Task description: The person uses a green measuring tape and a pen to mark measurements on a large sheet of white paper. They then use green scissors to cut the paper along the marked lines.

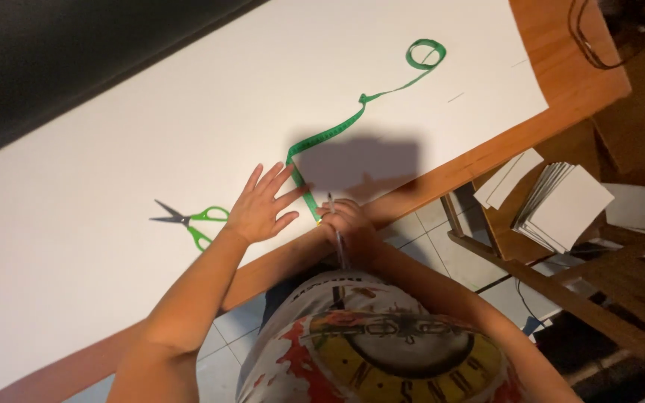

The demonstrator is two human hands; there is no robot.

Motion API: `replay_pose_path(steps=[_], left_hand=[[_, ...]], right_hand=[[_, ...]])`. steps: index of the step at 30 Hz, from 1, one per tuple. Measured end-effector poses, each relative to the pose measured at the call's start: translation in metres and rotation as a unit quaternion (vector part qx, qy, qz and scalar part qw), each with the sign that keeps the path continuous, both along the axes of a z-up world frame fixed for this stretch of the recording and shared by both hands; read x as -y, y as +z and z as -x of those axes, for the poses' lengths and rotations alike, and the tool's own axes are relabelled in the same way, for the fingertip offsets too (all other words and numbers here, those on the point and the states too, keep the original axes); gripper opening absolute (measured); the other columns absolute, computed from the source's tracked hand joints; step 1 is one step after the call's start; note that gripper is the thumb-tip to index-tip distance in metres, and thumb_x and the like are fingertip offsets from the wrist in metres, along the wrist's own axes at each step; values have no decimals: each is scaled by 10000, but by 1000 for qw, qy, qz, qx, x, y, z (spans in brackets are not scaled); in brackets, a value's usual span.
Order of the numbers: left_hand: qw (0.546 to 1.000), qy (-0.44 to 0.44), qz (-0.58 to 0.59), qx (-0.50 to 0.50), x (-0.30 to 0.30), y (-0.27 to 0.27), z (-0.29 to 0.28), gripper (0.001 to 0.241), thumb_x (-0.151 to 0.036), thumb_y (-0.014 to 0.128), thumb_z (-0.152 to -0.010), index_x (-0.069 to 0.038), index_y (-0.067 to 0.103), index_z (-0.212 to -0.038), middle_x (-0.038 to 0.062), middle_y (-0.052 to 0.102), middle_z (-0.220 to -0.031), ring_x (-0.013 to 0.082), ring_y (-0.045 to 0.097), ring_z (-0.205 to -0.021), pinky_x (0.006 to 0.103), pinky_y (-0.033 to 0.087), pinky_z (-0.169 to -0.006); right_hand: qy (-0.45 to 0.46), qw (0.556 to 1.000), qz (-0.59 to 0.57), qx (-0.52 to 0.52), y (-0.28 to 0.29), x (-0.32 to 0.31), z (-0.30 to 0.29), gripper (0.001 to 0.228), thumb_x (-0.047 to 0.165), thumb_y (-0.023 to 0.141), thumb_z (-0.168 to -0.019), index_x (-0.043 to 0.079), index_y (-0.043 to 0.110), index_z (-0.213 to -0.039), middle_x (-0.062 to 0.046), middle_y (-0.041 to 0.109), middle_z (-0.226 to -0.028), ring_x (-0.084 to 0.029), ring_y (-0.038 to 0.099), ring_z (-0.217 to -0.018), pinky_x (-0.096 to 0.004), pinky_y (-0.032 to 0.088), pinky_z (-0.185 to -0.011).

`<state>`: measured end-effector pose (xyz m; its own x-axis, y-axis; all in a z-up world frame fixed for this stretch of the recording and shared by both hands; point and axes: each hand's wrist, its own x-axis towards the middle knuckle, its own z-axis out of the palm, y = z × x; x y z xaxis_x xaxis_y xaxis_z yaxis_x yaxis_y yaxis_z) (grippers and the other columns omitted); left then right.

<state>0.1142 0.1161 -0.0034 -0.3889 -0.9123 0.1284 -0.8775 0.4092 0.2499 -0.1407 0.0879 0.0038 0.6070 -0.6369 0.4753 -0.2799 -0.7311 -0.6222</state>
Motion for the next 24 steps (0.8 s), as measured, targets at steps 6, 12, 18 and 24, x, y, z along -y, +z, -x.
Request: replay_pose_path(steps=[6,12,18,24], left_hand=[[1000,16,9,-26,-1,6,3,509,-593,475,-999,-376,532,-1457,72,376,-1632,300,333,-1528,575,232,-1242],[999,13,9,-29,-2,-5,3,519,-593,480,-991,-421,499,-1480,50,349,-1650,314,337,-1521,581,226,-1238],[999,18,1,-27,-4,-9,2,514,-573,523,-955,-424,533,-1446,29,314,-1674,310,322,-1531,582,216,-1252],[991,35,-106,67,0,-3,3,627,-639,530,-916,-501,397,-1513,-10,308,-1665,245,261,-1559,508,153,-1295]], right_hand=[[4,999,-16,34,-20,-5,8,88,195,586,-993,141,655,-980,-40,739,-1168,-250,707,-1090,-377,541,-940],[110,987,-67,98,58,9,5,88,98,525,-983,23,564,-1006,-187,729,-1102,-397,704,-979,-491,554,-789],[45,997,35,52,13,-3,6,54,141,608,-913,108,642,-940,-86,689,-922,-334,686,-841,-418,559,-744],[-6,1000,-7,5,-34,-11,10,101,248,720,-884,173,676,-935,-48,737,-900,-314,735,-940,-436,581,-830]])
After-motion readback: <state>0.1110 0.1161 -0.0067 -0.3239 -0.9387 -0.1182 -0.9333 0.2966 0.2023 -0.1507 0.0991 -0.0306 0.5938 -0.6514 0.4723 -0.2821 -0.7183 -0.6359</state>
